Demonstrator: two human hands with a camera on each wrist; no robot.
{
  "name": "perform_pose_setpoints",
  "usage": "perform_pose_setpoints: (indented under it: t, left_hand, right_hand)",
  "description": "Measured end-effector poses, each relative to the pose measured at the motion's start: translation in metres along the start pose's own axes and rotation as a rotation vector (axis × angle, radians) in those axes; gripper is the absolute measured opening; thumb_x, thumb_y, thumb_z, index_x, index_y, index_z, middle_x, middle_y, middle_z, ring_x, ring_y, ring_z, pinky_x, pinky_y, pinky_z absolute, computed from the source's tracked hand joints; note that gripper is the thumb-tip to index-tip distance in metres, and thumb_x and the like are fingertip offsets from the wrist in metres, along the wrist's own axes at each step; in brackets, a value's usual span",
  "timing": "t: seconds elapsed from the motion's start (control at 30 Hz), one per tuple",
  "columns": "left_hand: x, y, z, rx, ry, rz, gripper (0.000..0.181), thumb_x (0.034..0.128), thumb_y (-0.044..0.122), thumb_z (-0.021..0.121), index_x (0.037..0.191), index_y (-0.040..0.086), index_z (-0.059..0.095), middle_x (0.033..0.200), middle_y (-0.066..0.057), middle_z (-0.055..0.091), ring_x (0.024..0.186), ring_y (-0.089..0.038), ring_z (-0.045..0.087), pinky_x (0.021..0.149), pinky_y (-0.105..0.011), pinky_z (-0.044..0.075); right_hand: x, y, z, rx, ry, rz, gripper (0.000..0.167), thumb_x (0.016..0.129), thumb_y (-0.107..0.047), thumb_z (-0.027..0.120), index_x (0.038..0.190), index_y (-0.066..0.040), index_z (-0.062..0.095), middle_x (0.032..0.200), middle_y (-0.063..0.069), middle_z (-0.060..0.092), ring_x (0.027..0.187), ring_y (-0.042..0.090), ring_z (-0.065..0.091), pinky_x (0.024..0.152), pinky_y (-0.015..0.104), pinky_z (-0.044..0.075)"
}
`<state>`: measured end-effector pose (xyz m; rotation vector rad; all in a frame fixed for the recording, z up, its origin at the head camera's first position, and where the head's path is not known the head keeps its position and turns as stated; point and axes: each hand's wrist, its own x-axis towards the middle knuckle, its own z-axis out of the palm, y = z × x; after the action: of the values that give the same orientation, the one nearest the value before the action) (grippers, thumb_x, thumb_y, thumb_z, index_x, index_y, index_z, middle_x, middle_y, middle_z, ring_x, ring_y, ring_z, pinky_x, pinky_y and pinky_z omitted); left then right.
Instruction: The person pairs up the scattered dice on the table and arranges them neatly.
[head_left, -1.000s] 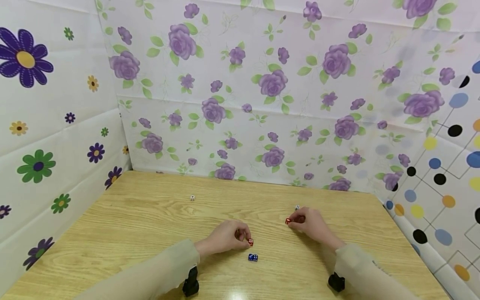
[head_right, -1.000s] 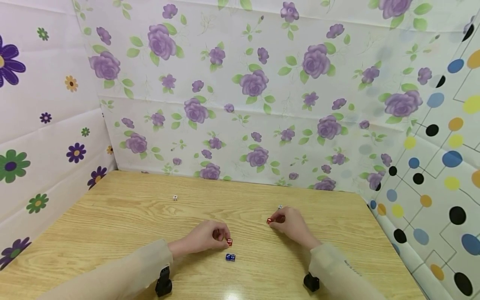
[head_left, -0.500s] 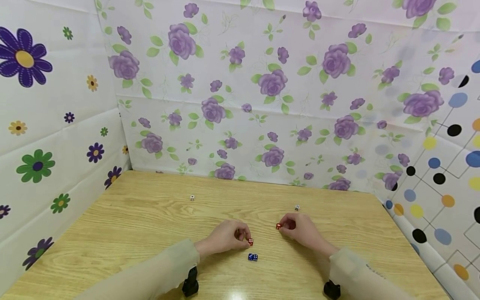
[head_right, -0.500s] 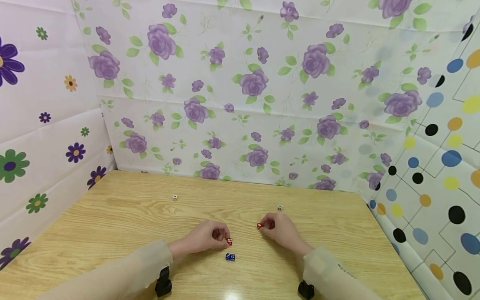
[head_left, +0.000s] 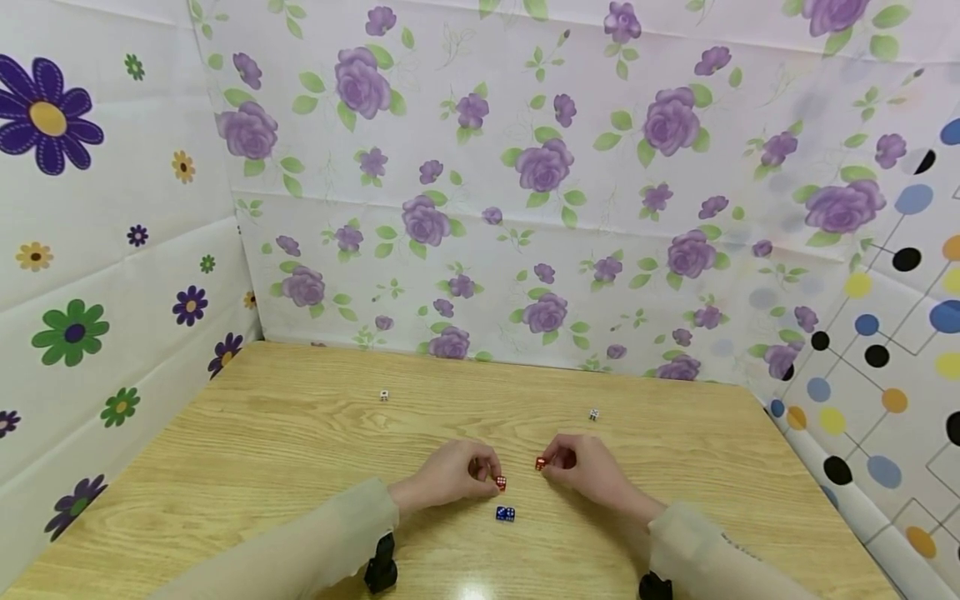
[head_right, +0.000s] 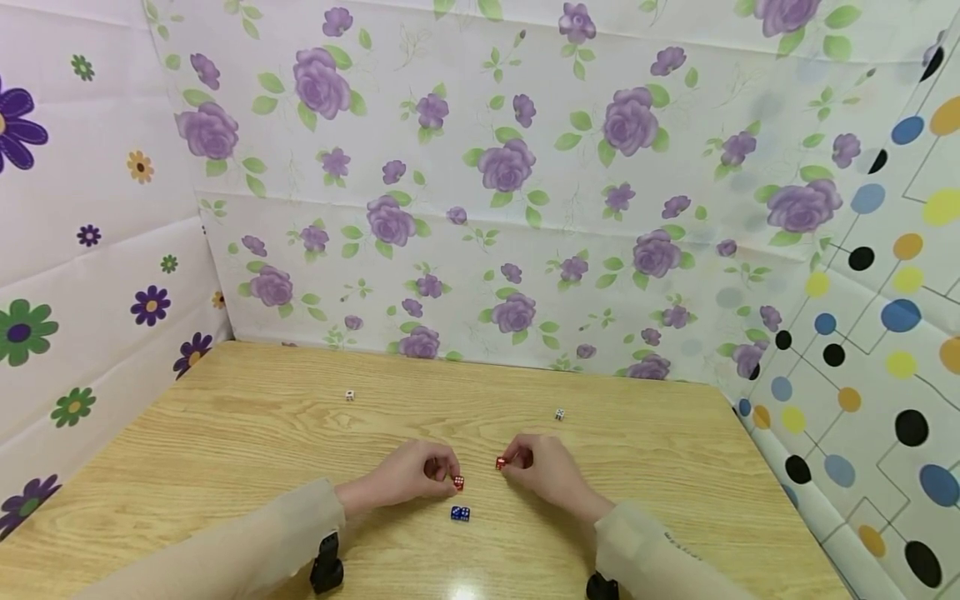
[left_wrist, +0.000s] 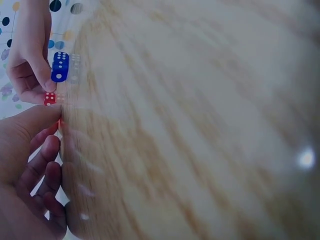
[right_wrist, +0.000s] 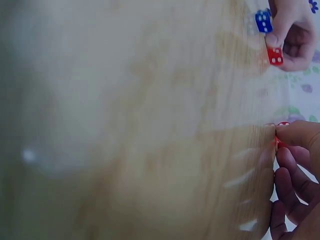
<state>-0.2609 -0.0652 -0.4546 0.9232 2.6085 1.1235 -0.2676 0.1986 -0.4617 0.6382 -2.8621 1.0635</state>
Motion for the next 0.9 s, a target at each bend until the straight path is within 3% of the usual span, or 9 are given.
perform_pose_setpoints:
  t: [0.3, 0.9]
  left_hand:
    - [0.000, 0.000, 0.000, 0.007, 0.006, 0.010, 0.009, 0.0852, 0.020, 0.078, 0.090, 0.019, 0.071, 0.070, 0.009, 0.057, 0.059, -0.001, 0.047, 0.059, -0.018, 0.039]
    - [0.000, 0.001, -0.001, 0.010, -0.002, 0.005, 0.010, 0.0847, 0.020, 0.079, 0.090, 0.018, 0.071, 0.070, 0.006, 0.058, 0.060, -0.002, 0.047, 0.059, -0.019, 0.039]
  right_hand:
    - [-0.006, -0.017, 0.008, 0.032, -0.058, -0.023, 0.007, 0.084, -0.015, 0.076, 0.087, -0.019, 0.071, 0.072, -0.007, 0.064, 0.062, 0.001, 0.053, 0.057, 0.019, 0.045]
    - [-0.010, -0.036, 0.019, 0.006, -0.092, -0.071, 0.008, 0.084, -0.015, 0.077, 0.087, -0.019, 0.072, 0.069, -0.008, 0.063, 0.060, 0.001, 0.052, 0.054, 0.019, 0.044]
